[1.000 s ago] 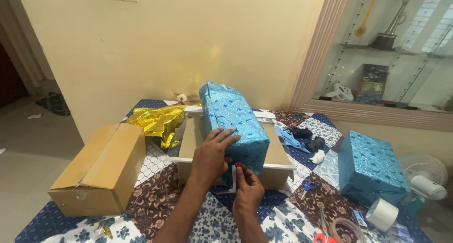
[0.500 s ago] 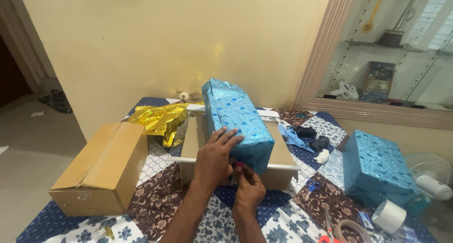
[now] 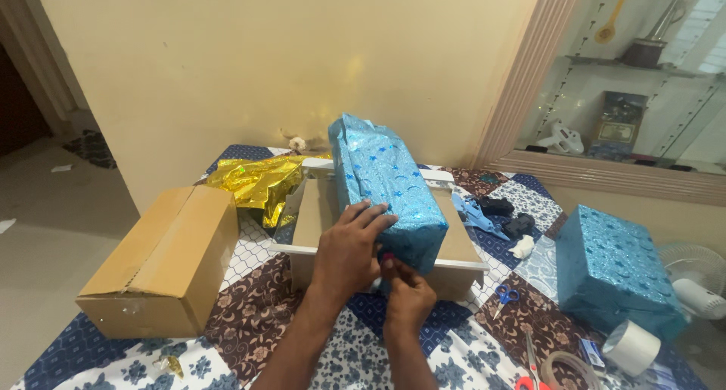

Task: The person wraps a rectangular box with blue patterned wrapping paper, folds the edges, and secures the paper with clear tape. They rotate the box to wrap all sides and use a small pink tool to crease the edges neatly.

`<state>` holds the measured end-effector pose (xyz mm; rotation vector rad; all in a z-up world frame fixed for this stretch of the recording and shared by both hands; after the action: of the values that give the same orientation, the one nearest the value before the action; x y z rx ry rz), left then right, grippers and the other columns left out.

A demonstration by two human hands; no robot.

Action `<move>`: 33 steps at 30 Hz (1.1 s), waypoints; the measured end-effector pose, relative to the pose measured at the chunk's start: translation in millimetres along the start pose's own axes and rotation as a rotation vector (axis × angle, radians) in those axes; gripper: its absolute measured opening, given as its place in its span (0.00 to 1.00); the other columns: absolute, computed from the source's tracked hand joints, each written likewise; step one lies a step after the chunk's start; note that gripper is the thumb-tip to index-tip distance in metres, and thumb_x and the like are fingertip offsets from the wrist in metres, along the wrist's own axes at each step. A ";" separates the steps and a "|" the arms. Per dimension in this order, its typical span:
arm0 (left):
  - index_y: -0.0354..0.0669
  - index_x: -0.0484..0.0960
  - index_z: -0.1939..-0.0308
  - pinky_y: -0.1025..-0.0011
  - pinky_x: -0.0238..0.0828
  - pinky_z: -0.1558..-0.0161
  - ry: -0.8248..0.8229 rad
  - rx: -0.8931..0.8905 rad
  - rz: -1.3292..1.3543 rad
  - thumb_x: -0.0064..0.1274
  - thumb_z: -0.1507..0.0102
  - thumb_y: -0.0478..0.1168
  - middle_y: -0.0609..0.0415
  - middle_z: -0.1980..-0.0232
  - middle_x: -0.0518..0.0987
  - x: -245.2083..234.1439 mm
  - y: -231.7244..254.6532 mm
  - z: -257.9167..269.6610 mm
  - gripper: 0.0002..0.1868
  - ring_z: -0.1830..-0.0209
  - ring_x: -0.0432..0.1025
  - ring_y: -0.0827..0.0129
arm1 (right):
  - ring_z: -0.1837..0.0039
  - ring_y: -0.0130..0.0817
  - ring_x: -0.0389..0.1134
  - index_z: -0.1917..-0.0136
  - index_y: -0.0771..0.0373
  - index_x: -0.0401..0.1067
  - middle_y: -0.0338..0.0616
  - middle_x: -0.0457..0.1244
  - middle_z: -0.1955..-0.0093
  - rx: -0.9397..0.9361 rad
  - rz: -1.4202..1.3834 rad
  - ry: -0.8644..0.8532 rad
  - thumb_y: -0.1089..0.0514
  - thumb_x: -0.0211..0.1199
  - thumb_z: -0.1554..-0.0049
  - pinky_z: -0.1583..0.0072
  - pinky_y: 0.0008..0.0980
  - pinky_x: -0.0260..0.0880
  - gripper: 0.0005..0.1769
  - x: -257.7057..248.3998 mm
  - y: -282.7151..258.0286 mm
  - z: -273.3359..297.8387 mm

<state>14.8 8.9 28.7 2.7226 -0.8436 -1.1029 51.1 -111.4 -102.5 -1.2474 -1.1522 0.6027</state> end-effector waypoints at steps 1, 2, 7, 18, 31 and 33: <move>0.53 0.82 0.43 0.60 0.68 0.37 0.007 0.005 0.002 0.61 0.49 0.34 0.58 0.36 0.78 -1.4 0.6 0.9 0.28 0.31 0.67 0.58 | 0.54 0.29 0.71 0.52 0.70 0.82 0.46 0.74 0.55 -0.008 -0.011 -0.020 0.63 0.74 0.49 0.49 0.26 0.70 0.11 0.7 -2.4 -0.7; 0.52 0.82 0.43 0.60 0.68 0.37 0.013 0.010 0.003 0.61 0.49 0.34 0.58 0.36 0.78 -2.8 1.4 1.7 0.28 0.31 0.67 0.58 | 0.54 0.29 0.71 0.53 0.70 0.82 0.45 0.74 0.55 -0.017 -0.022 -0.040 0.63 0.74 0.49 0.49 0.27 0.71 0.11 1.3 -4.4 0.5; 0.53 0.82 0.43 0.61 0.69 0.37 -0.004 -0.027 0.009 0.59 0.48 0.31 0.60 0.35 0.78 -5.7 2.4 -1.9 0.28 0.31 0.67 0.61 | 0.56 0.29 0.72 0.52 0.66 0.82 0.45 0.74 0.56 -0.064 0.205 0.018 0.59 0.73 0.47 0.52 0.31 0.69 0.10 4.7 -16.3 9.8; 0.57 0.82 0.43 0.63 0.69 0.37 -0.025 -0.054 0.042 0.59 0.48 0.31 0.64 0.33 0.77 -2.9 -2.1 -4.7 0.29 0.29 0.65 0.63 | 0.60 0.32 0.74 0.53 0.66 0.80 0.44 0.72 0.59 -0.626 0.479 -0.100 0.61 0.72 0.49 0.57 0.31 0.74 0.10 -3.5 -32.6 52.1; 0.59 0.78 0.40 0.63 0.69 0.37 -0.047 -0.034 -0.006 0.68 0.55 0.32 0.64 0.32 0.74 -4.5 -0.5 -0.6 0.39 0.28 0.64 0.62 | 0.49 0.30 0.73 0.44 0.69 0.78 0.47 0.73 0.50 -0.108 0.117 0.051 0.64 0.61 0.39 0.47 0.27 0.73 0.11 -193.6 32.1 -43.3; 0.58 0.78 0.40 0.63 0.69 0.37 -0.042 -0.021 -0.020 0.68 0.55 0.32 0.63 0.32 0.75 -4.5 0.3 -0.2 0.39 0.28 0.64 0.62 | 0.52 0.34 0.72 0.43 0.69 0.78 0.50 0.73 0.51 -0.062 0.212 0.073 0.63 0.62 0.38 0.50 0.30 0.71 0.12 -215.0 44.5 -52.8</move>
<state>12.2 10.9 31.7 2.7058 -0.8065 -1.1695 31.4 -307.9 -212.0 -1.4452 -0.9908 0.6769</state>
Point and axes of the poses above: each hand's wrist, its own z-axis away from the middle knuckle, its own x-axis out of the palm, y = z × x, the point moved 3 cm from there along -z, towards the middle knuckle
